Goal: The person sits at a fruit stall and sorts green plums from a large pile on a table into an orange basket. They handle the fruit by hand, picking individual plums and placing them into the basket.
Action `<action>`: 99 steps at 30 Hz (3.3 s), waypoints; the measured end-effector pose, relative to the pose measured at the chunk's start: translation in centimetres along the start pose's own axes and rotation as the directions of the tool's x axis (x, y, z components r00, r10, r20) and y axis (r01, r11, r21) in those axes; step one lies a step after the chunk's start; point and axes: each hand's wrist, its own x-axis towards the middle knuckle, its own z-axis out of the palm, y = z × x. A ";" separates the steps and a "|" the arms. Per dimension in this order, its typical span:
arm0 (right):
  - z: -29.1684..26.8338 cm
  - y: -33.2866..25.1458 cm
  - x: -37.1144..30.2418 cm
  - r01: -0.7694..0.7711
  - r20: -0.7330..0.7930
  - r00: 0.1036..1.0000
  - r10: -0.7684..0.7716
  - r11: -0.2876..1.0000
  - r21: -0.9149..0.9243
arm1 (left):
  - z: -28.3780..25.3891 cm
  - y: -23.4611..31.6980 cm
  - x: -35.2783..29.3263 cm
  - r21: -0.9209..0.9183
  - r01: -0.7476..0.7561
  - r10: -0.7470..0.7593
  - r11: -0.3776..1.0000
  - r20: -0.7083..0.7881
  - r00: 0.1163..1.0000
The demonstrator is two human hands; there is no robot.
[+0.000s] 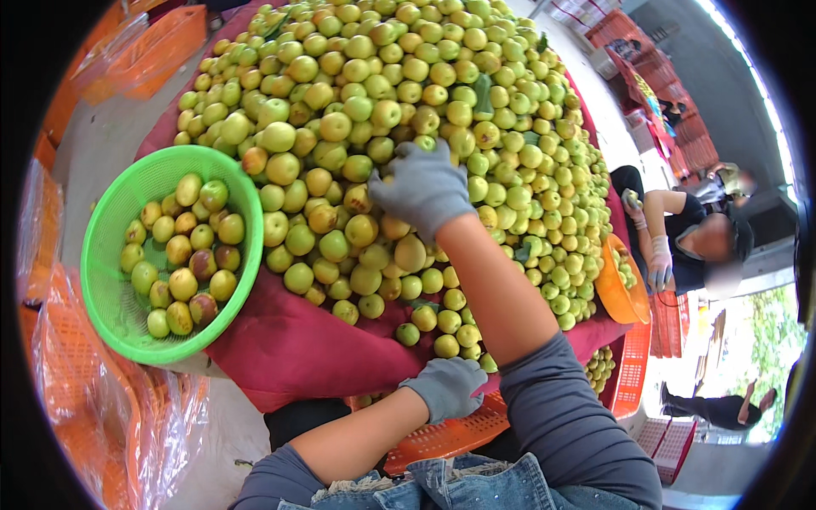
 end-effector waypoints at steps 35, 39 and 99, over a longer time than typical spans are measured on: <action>2.8 7.1 -3.2 -0.274 -0.061 0.924 0.377 0.765 0.583 | -2.1 -0.2 -0.4 0.007 0.035 -0.036 0.999 0.144 0.989; 7.3 11.0 -6.8 -0.194 -0.055 0.949 0.310 0.712 0.674 | -1.9 -0.3 0.1 -0.006 0.052 -0.050 0.999 0.167 0.985; 22.0 51.9 -64.9 -0.937 -0.238 0.311 0.920 0.339 0.085 | 2.9 2.8 0.9 0.242 0.155 -0.089 0.958 -0.262 0.961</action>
